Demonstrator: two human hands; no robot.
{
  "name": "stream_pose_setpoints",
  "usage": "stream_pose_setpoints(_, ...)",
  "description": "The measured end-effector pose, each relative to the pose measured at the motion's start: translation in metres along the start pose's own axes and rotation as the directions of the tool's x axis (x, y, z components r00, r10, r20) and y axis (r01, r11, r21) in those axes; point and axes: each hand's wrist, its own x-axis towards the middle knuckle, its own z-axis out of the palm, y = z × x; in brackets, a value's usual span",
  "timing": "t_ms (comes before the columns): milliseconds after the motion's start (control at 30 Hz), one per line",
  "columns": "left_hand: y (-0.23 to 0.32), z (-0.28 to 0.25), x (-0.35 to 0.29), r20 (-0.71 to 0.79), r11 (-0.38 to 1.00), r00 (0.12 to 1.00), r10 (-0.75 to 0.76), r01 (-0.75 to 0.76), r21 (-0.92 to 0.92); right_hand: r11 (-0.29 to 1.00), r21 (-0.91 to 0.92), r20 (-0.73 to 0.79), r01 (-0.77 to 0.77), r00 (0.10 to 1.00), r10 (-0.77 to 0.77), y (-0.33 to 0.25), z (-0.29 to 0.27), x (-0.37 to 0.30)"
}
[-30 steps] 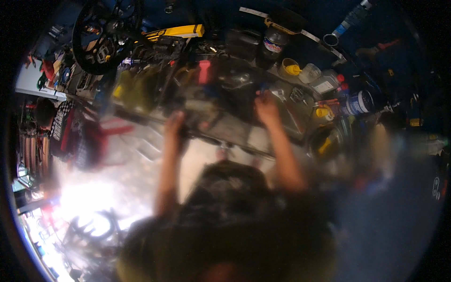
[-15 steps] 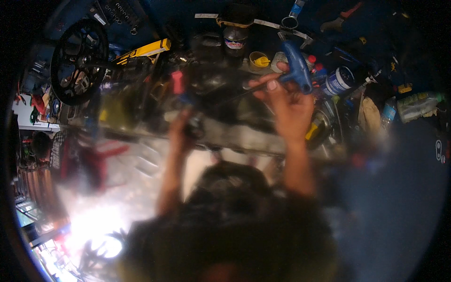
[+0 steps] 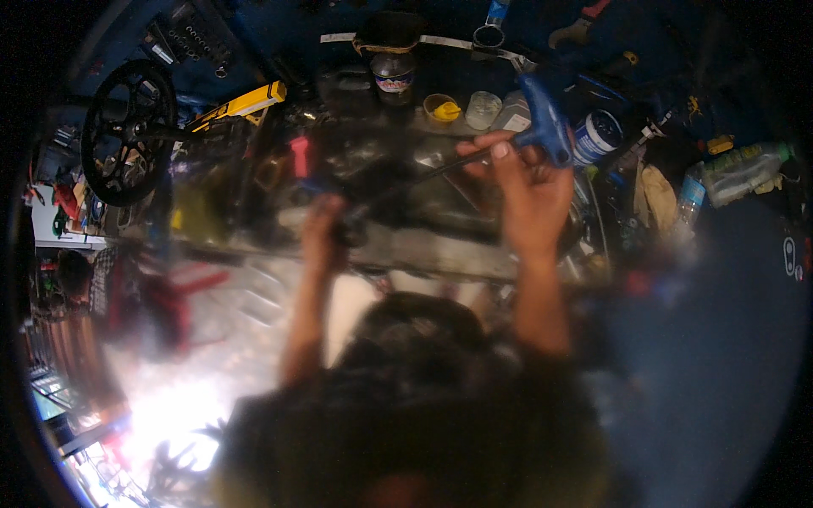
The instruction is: The person assembles small mechanical components on a cluttered workbench. They use a screwdriver and adjustable wrench to tighten and fit parts together, handling the assembly with both hands throughout the clip.
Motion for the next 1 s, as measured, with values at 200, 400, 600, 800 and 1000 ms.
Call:
stream_pose_setpoints(200, 0.011, 0.002, -0.002, 0.185, 0.563, 0.774, 0.606, -0.582, 0.587, 0.973, 0.060, -0.063, -0.224, 0.972, 0.228, -0.008, -0.010, 0.003)
stream_pose_setpoints(400, 0.025, -0.008, 0.003, 0.171, 0.605, 0.788, 0.592, -0.574, 0.552, 0.922, -0.228, -0.051, -0.312, 0.950, 0.308, -0.009, -0.068, 0.014)
stream_pose_setpoints(600, 0.040, -0.011, 0.009, 0.075, 0.797, 0.934, 0.350, -0.339, 0.500, 0.893, -0.449, 0.288, 0.024, 0.950, 0.119, -0.027, -0.080, 0.017)
stream_pose_setpoints(800, 0.051, 0.008, 0.001, 0.020, 0.963, 0.999, -0.033, 0.026, 0.270, 0.632, -0.415, 0.597, 0.655, 0.720, -0.354, -0.024, -0.082, 0.031)
stream_pose_setpoints(1000, 0.044, 0.004, 0.004, -0.043, 0.971, 0.999, 0.018, -0.007, 0.240, 0.630, -0.548, 0.503, 0.550, 0.819, -0.277, -0.040, -0.058, 0.032)
